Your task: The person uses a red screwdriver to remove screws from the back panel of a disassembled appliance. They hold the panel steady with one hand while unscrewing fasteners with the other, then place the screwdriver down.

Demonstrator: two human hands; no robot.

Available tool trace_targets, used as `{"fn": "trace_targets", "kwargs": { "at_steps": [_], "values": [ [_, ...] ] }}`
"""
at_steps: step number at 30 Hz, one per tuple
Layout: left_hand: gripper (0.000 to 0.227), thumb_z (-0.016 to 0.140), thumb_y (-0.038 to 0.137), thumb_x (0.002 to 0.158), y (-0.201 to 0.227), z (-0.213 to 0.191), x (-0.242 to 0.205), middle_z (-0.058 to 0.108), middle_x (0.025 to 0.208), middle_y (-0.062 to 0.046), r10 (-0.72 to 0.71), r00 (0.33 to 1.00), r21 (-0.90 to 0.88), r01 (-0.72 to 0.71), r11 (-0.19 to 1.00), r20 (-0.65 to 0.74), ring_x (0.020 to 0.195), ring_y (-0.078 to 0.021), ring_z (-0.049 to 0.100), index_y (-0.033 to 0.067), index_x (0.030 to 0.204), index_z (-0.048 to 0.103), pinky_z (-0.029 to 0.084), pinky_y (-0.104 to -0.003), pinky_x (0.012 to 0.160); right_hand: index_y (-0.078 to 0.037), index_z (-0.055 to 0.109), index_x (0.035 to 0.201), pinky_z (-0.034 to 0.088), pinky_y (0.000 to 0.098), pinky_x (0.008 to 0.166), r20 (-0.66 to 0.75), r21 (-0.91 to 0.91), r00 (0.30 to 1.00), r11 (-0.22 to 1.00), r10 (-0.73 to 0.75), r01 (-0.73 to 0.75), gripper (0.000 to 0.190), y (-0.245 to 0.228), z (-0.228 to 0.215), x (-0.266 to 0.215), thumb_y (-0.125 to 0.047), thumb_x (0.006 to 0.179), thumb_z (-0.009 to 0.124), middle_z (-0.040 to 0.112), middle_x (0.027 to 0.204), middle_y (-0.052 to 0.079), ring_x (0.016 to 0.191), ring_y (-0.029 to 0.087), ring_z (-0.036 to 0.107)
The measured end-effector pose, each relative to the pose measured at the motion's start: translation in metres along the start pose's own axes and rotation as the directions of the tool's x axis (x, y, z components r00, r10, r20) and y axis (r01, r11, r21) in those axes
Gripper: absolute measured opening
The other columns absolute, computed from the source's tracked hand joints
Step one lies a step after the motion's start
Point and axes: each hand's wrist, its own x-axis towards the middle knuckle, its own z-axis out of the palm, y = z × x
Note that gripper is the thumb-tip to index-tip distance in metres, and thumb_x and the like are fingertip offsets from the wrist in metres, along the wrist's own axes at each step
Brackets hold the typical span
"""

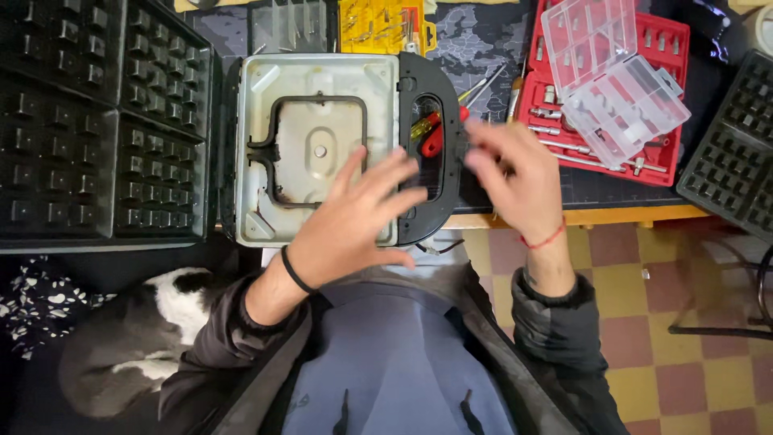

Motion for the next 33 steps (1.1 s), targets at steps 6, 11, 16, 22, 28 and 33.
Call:
{"fn": "trace_targets", "kwargs": {
  "at_steps": [6,11,16,22,28,33],
  "values": [
    [0.079,0.095,0.050,0.083,-0.008,0.018,-0.003,0.057,0.143,-0.010,0.165,0.985,0.217,-0.153,0.964,-0.040,0.152,-0.0311,0.056,0.0151,0.146,0.062,0.024,-0.070,0.134,-0.021,0.085,0.124,0.062,0.0526,0.099,0.253,-0.049,0.884,0.907,-0.394,0.418,0.045,-0.017,-0.003,-0.020,-0.046,0.088,0.093,0.079,0.133,0.008,0.120,0.036,0.073],
    [0.070,0.093,0.050,0.085,-0.007,0.019,-0.004,0.060,0.138,-0.007,0.187,0.976,0.251,-0.154,0.956,-0.110,0.141,-0.0252,0.066,0.0191,0.142,0.068,0.042,-0.054,0.121,-0.021,0.085,0.124,0.062,0.0456,0.103,0.165,-0.205,0.856,0.831,-0.491,0.516,0.022,-0.010,0.006,-0.032,-0.032,0.105,0.080,0.079,0.138,0.002,0.123,0.031,0.074],
    [0.067,0.091,0.051,0.088,-0.006,0.014,-0.004,0.060,0.143,-0.006,0.151,0.986,0.237,-0.129,0.963,-0.077,0.143,-0.0225,0.065,0.0202,0.142,0.069,0.042,-0.050,0.116,-0.018,0.084,0.122,0.063,0.0476,0.102,0.181,-0.160,0.865,0.853,-0.469,0.496,0.025,-0.011,0.004,-0.025,-0.034,0.102,0.082,0.080,0.134,0.004,0.122,0.031,0.075],
    [0.088,0.090,0.068,0.082,-0.004,-0.001,0.000,0.061,0.148,-0.012,0.095,0.994,0.124,-0.088,0.988,-0.053,0.141,-0.0274,0.067,0.0148,0.147,0.066,0.039,-0.056,0.120,-0.016,0.084,0.131,0.061,0.0516,0.100,0.150,0.036,0.962,0.974,-0.229,0.226,0.034,-0.005,-0.006,0.005,-0.036,0.103,0.083,0.082,0.123,0.008,0.116,0.035,0.077],
    [0.093,0.080,0.076,0.087,-0.002,-0.003,0.014,0.062,0.150,-0.017,0.047,0.982,0.132,-0.023,0.991,-0.183,0.154,-0.0305,0.054,0.0054,0.146,0.065,0.033,-0.058,0.128,-0.015,0.079,0.140,0.060,0.0509,0.087,0.085,-0.116,0.996,0.993,0.010,0.000,0.027,0.033,0.029,0.057,-0.031,0.118,0.074,0.080,0.111,0.012,0.102,0.036,0.077],
    [0.095,0.075,0.076,0.089,-0.011,0.006,0.014,0.064,0.151,-0.019,0.026,0.969,0.195,0.023,0.981,-0.246,0.158,-0.0302,0.051,-0.0003,0.144,0.066,0.028,-0.060,0.133,-0.011,0.081,0.133,0.056,0.0556,0.096,0.306,-0.107,0.903,0.953,0.302,-0.283,0.040,0.031,0.038,0.112,-0.044,0.116,0.068,0.083,0.109,0.017,0.113,0.044,0.076]
  ]
}}
